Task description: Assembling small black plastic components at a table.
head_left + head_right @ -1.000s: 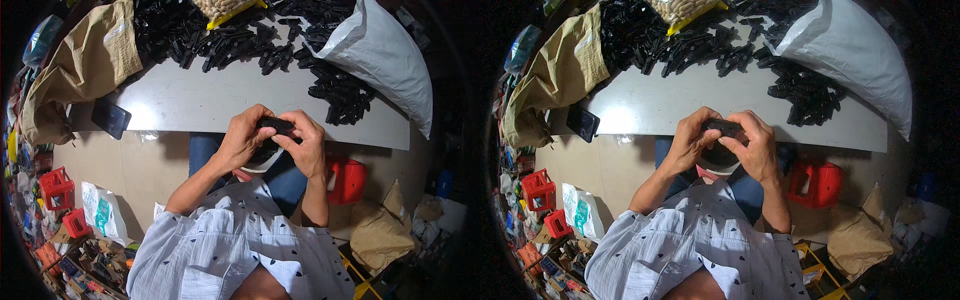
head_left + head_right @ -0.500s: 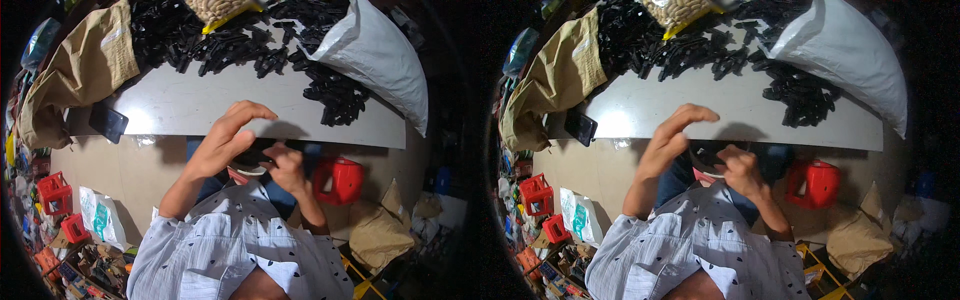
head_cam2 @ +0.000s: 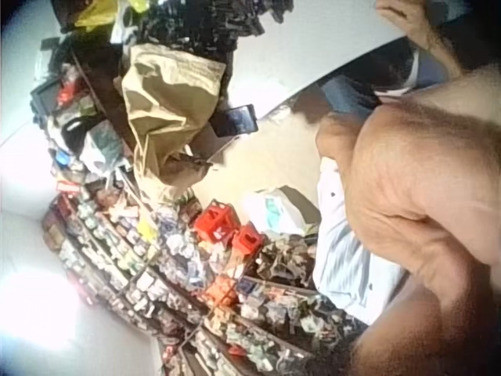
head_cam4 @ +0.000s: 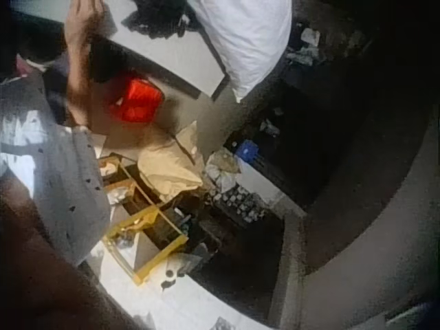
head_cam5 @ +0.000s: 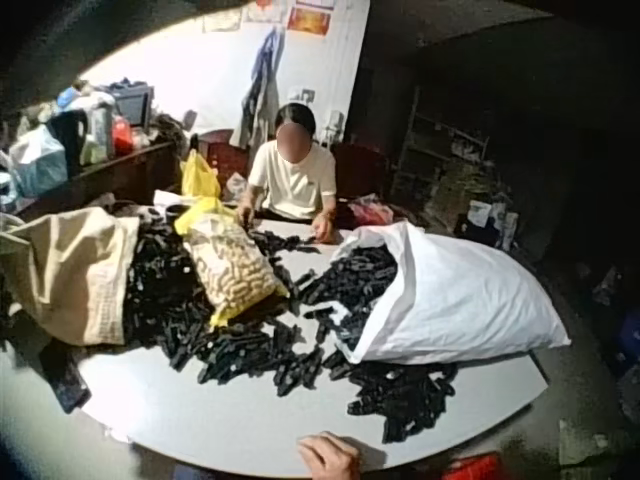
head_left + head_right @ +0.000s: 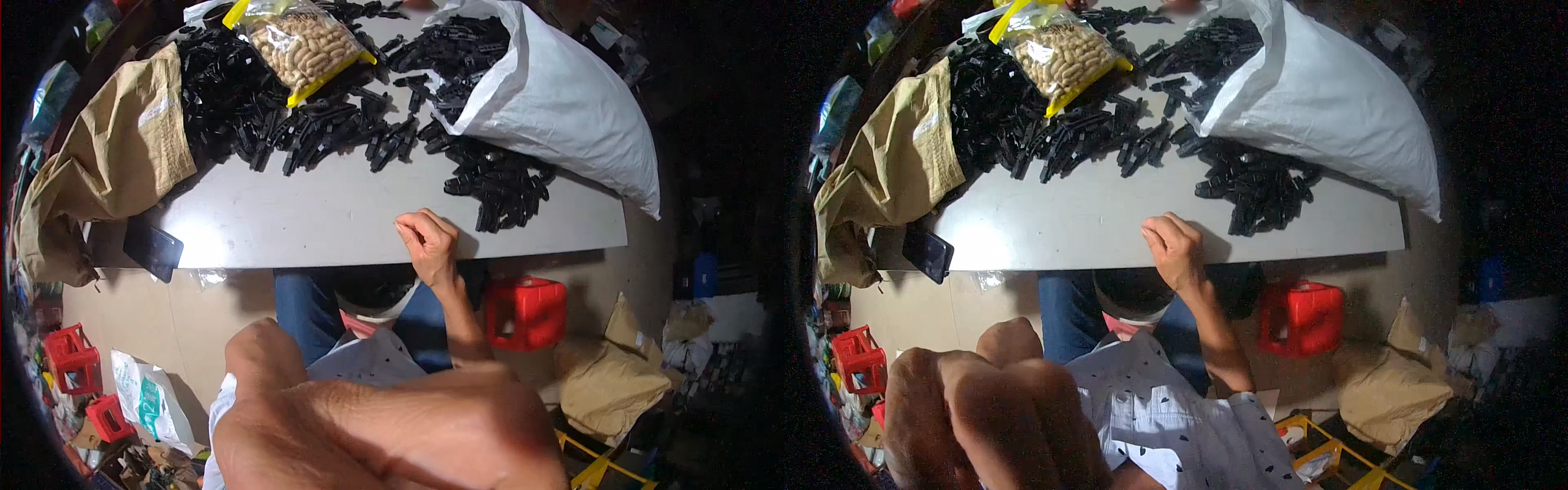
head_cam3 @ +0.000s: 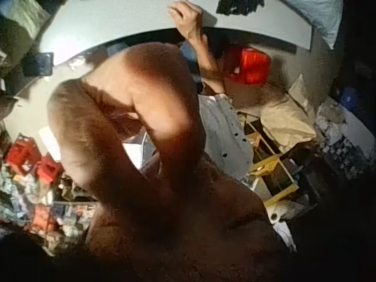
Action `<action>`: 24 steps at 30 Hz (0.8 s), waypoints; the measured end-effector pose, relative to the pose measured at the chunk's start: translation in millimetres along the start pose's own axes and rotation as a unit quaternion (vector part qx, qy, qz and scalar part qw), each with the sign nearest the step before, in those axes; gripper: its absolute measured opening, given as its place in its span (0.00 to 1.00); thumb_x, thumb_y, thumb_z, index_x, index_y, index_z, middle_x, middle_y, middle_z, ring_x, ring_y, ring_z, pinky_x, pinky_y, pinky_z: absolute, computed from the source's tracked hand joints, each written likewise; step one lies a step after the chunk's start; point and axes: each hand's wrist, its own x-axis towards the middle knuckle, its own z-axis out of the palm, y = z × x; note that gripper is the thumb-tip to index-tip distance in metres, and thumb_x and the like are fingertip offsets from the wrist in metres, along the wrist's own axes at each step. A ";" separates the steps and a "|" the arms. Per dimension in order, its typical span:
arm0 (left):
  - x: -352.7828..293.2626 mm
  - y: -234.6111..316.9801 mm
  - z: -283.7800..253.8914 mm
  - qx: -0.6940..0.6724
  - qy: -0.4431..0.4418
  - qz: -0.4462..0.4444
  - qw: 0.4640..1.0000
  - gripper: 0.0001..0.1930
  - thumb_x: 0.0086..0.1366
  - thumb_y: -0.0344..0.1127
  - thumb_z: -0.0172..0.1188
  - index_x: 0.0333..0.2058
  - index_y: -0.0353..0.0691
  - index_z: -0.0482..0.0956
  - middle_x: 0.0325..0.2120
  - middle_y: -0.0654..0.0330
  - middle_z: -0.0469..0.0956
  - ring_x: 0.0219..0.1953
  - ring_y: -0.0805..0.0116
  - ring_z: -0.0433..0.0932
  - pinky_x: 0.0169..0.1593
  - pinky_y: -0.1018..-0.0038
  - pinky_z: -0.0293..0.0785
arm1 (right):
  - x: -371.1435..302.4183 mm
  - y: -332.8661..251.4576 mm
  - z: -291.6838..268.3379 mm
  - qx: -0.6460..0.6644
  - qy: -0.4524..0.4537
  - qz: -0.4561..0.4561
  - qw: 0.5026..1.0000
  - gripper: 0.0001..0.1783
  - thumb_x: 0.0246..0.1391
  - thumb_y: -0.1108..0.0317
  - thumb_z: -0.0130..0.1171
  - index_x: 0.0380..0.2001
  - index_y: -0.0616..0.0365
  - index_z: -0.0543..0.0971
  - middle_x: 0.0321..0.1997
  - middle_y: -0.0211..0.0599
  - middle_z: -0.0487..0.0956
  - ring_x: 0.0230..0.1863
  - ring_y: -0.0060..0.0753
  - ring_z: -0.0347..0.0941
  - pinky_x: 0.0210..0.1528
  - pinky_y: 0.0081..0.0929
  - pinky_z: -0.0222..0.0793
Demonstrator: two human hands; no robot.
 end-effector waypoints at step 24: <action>0.6 69.8 36.3 -0.081 0.020 -0.058 0.995 0.27 0.68 0.50 0.45 0.49 0.27 0.72 0.42 0.47 0.74 0.46 0.60 0.74 0.52 0.68 0.67 | 0.0 -4.7 1.4 0.012 -0.010 0.060 0.998 0.05 0.49 0.78 0.60 0.31 0.61 0.76 0.27 0.40 0.76 0.26 0.41 0.74 0.29 0.31 0.69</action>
